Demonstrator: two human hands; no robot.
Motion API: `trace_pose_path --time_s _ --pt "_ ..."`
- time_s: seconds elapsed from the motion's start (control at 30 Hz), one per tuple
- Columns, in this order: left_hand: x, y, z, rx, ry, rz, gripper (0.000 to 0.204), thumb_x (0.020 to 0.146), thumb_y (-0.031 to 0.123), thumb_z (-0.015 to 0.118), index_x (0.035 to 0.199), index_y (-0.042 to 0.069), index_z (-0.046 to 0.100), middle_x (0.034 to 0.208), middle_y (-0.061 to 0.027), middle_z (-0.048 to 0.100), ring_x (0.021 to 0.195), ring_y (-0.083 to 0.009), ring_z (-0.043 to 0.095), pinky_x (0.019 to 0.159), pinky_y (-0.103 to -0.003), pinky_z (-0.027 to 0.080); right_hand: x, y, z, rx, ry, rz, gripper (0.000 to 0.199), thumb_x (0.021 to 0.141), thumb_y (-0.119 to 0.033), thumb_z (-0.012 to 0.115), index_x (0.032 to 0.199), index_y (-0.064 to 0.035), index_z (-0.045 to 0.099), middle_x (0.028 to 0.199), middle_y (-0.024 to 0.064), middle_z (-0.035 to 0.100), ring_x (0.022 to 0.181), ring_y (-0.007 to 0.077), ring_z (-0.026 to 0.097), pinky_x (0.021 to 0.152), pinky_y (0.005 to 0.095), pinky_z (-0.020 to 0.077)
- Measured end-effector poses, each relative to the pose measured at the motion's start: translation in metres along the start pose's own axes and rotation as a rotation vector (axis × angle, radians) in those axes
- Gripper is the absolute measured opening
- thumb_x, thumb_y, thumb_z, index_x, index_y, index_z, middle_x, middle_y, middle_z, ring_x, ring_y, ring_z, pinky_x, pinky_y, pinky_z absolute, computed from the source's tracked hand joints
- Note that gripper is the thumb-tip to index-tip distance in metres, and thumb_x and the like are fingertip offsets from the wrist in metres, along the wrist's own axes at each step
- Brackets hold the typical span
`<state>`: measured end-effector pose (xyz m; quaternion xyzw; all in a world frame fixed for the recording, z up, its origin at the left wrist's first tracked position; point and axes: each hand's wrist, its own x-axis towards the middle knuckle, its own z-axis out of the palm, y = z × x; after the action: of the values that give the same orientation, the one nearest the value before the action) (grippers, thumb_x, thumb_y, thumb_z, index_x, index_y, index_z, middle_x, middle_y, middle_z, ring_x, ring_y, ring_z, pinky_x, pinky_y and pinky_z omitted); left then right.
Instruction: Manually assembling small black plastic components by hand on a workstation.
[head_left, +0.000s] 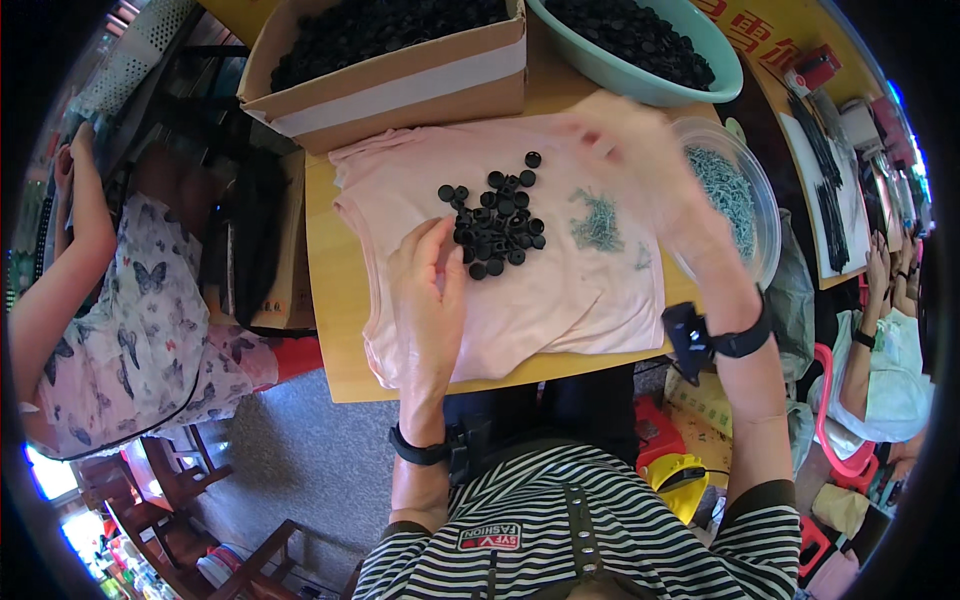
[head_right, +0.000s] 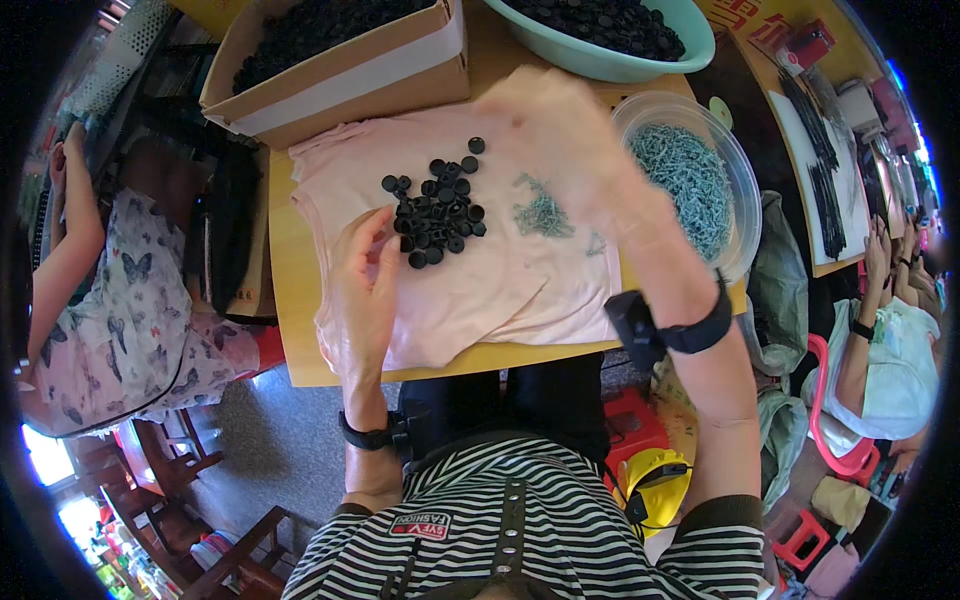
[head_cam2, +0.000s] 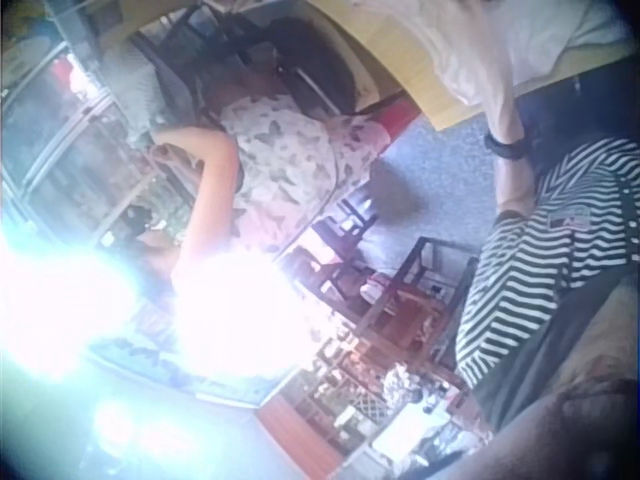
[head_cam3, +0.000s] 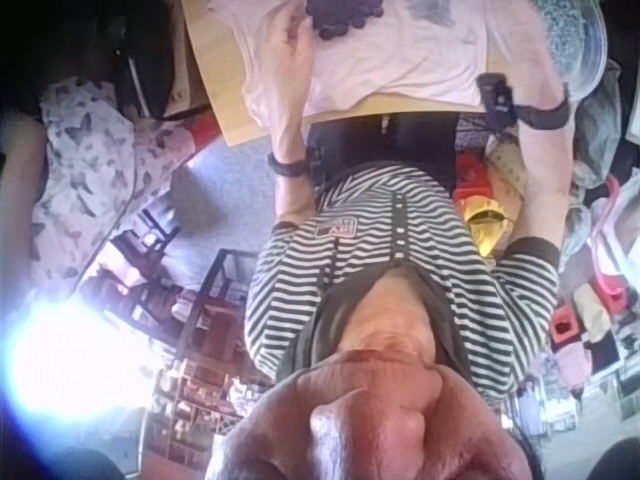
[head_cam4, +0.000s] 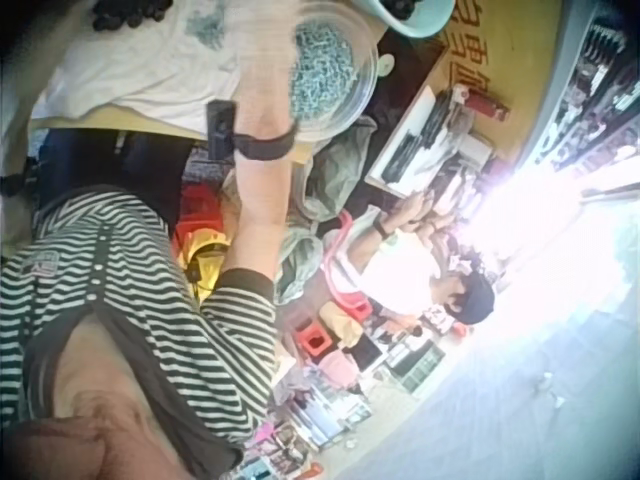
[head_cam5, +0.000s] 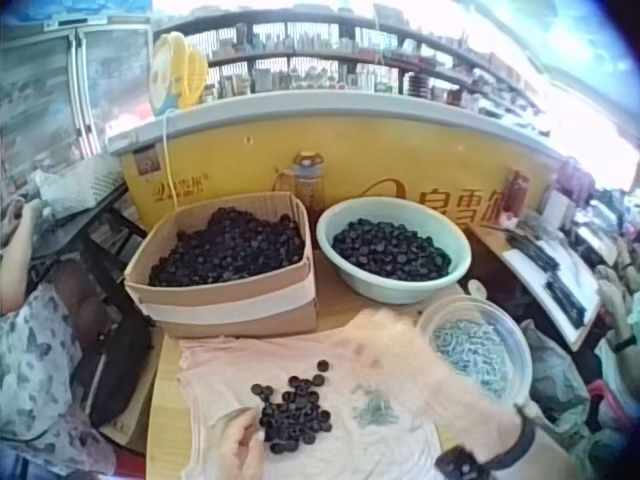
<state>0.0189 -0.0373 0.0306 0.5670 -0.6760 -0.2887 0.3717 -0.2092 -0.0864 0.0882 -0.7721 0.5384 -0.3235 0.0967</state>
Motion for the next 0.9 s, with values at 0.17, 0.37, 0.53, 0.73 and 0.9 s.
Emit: trace_pose_path --time_s 0.17,0.37,0.53,0.73,0.9 --pt "-0.002 0.002 0.013 -0.111 -0.035 0.035 0.028 0.085 0.001 0.054 0.113 0.001 0.057 0.110 -0.0146 0.056 0.097 -0.0276 0.055 0.081 -0.031 0.046 -0.020 -0.004 0.057 -0.014 -0.067 -0.036 0.024 0.076 -0.002 0.057 0.099 -0.0066 0.062 0.095 0.0128 0.058 0.089 0.0344 0.055 0.076 0.0418 0.0468" --pt "-0.010 0.002 0.017 -0.202 -0.021 0.092 0.028 0.081 0.000 0.060 0.109 0.001 0.061 0.108 -0.0103 0.058 0.081 -0.0170 0.057 0.074 -0.027 0.048 -0.029 -0.019 0.054 0.092 -0.126 0.000 0.022 0.073 0.001 0.059 0.094 -0.0049 0.060 0.092 0.0146 0.056 0.085 0.0364 0.056 0.072 0.0424 0.0467" --pt "-0.021 -0.002 0.020 -0.180 -0.051 0.085 0.027 0.080 0.003 0.062 0.107 0.002 0.062 0.113 -0.0128 0.055 0.098 -0.0248 0.054 0.082 -0.031 0.046 -0.041 -0.032 0.048 0.164 -0.153 -0.002 0.014 0.074 0.002 0.059 0.087 -0.0022 0.058 0.089 0.0140 0.055 0.082 0.0365 0.055 0.070 0.0419 0.0461" --pt "-0.029 -0.002 0.028 -0.109 0.042 0.219 0.026 0.076 0.004 0.066 0.101 0.012 0.068 0.113 -0.0125 0.056 0.100 -0.0281 0.053 0.081 -0.034 0.047 -0.026 -0.042 0.051 0.090 -0.106 0.060 0.009 0.075 -0.008 0.060 0.084 -0.0042 0.060 0.089 0.0104 0.057 0.086 0.0329 0.056 0.071 0.0405 0.0467" --pt "-0.031 -0.005 0.030 -0.141 0.030 0.223 0.029 0.076 0.003 0.066 0.103 0.013 0.069 0.113 -0.0128 0.056 0.098 -0.0275 0.054 0.081 -0.034 0.047 -0.002 -0.039 0.082 -0.061 -0.082 0.046 0.019 0.073 -0.019 0.066 0.085 -0.0051 0.061 0.087 0.0089 0.058 0.087 0.0290 0.058 0.072 0.0391 0.0469"
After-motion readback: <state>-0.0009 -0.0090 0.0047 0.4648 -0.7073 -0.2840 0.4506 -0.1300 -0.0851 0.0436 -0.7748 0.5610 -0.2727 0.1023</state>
